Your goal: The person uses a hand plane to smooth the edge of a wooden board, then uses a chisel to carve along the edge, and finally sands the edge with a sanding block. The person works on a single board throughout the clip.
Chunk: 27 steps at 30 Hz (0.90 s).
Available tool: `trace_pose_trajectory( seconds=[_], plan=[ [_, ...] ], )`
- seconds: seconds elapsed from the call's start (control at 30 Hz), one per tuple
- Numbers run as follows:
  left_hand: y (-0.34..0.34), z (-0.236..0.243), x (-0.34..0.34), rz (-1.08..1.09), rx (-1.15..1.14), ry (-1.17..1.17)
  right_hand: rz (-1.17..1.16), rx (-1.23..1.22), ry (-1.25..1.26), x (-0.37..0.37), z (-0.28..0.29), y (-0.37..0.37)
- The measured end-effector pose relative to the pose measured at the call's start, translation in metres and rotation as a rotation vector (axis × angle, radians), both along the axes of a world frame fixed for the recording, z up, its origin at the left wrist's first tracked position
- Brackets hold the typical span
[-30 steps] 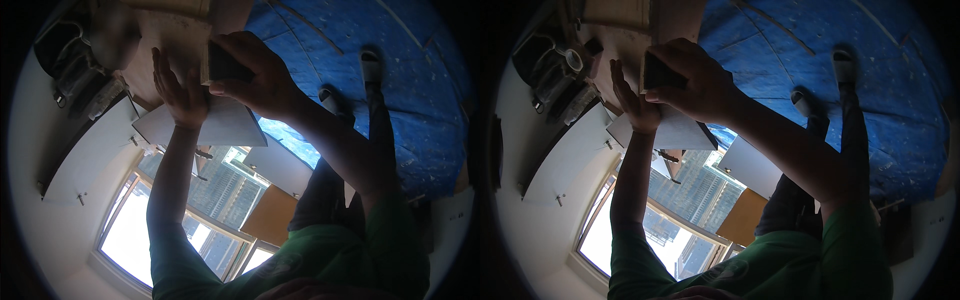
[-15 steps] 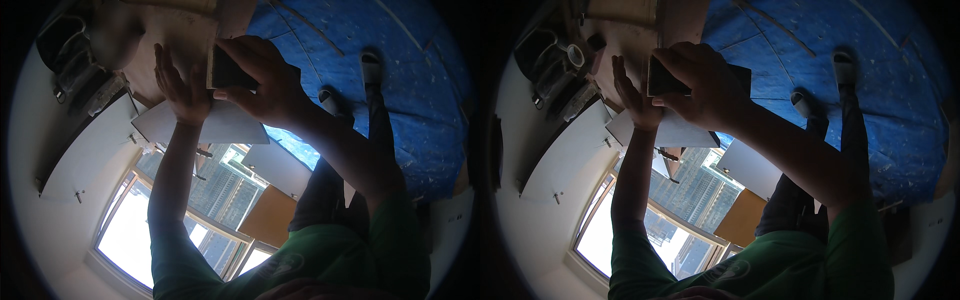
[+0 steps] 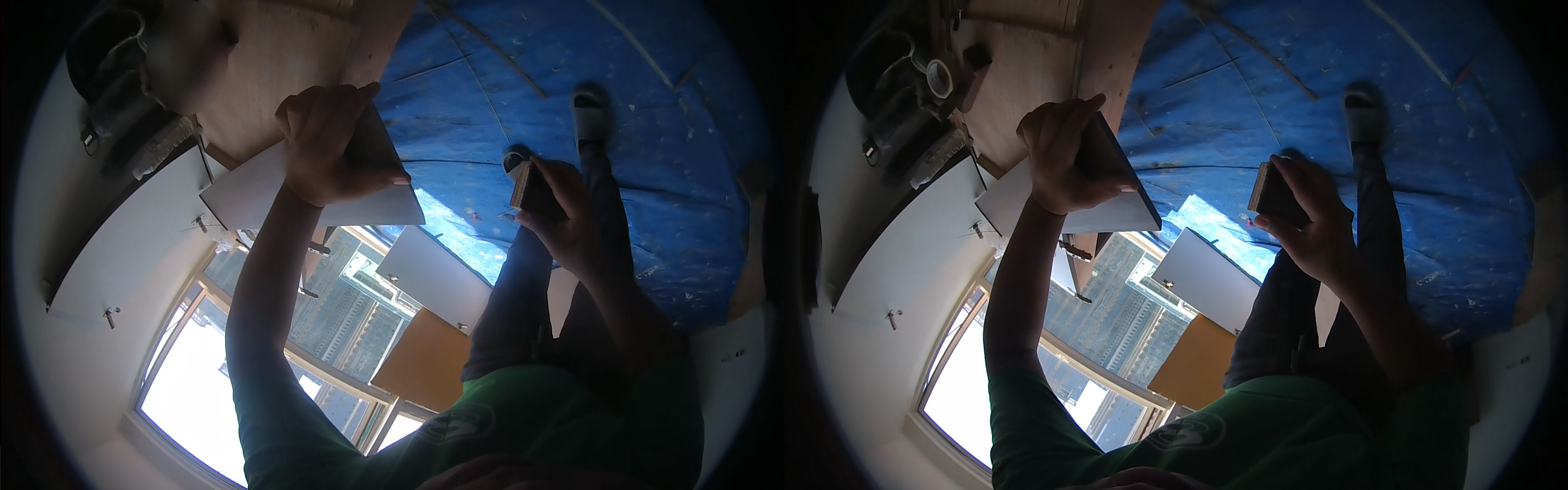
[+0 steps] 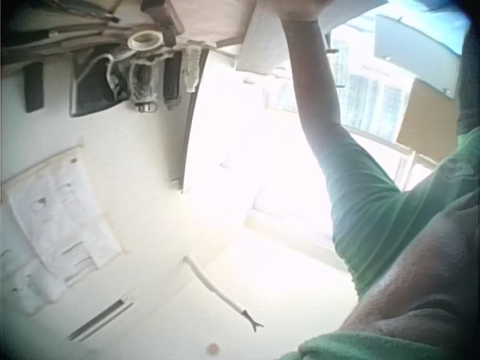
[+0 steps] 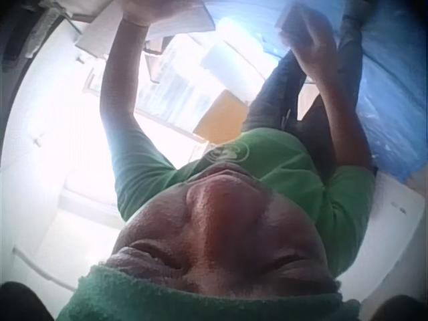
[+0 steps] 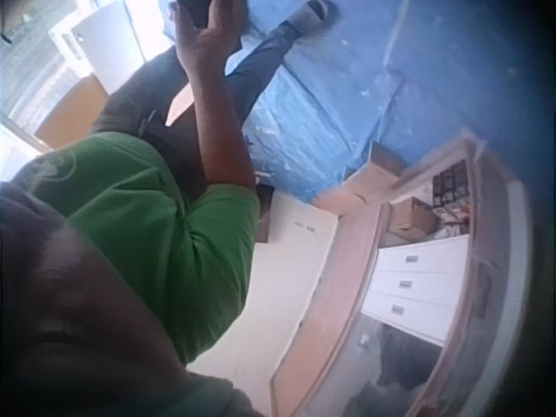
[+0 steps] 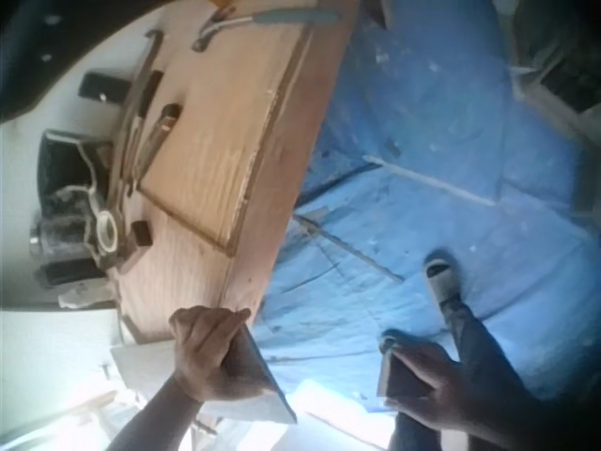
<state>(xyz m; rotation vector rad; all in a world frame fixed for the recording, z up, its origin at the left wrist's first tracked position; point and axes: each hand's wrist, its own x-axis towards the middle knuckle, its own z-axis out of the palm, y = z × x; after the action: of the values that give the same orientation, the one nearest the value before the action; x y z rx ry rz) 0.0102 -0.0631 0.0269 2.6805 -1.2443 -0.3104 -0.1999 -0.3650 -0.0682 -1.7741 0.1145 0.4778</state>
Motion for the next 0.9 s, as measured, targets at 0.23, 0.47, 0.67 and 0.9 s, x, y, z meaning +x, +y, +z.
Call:
trace_pose_trajectory(
  seconds=[0.23,0.47,0.67,0.9],
  plan=[
    [0.000,-0.017,-0.004,0.172,-0.095,-0.075,-0.017,0.125,0.038,0.017,0.009,0.003],
    [0.029,-0.014,-0.004,0.464,-0.161,-0.369,-0.021,0.233,0.220,0.056,0.025,0.035],
    [0.169,-0.009,-0.015,0.786,0.114,-0.490,0.042,0.217,0.186,0.094,0.043,0.044],
    [0.200,-0.031,-0.032,0.920,0.076,-0.397,-0.043,0.150,-0.238,0.121,0.042,0.064]
  ],
)
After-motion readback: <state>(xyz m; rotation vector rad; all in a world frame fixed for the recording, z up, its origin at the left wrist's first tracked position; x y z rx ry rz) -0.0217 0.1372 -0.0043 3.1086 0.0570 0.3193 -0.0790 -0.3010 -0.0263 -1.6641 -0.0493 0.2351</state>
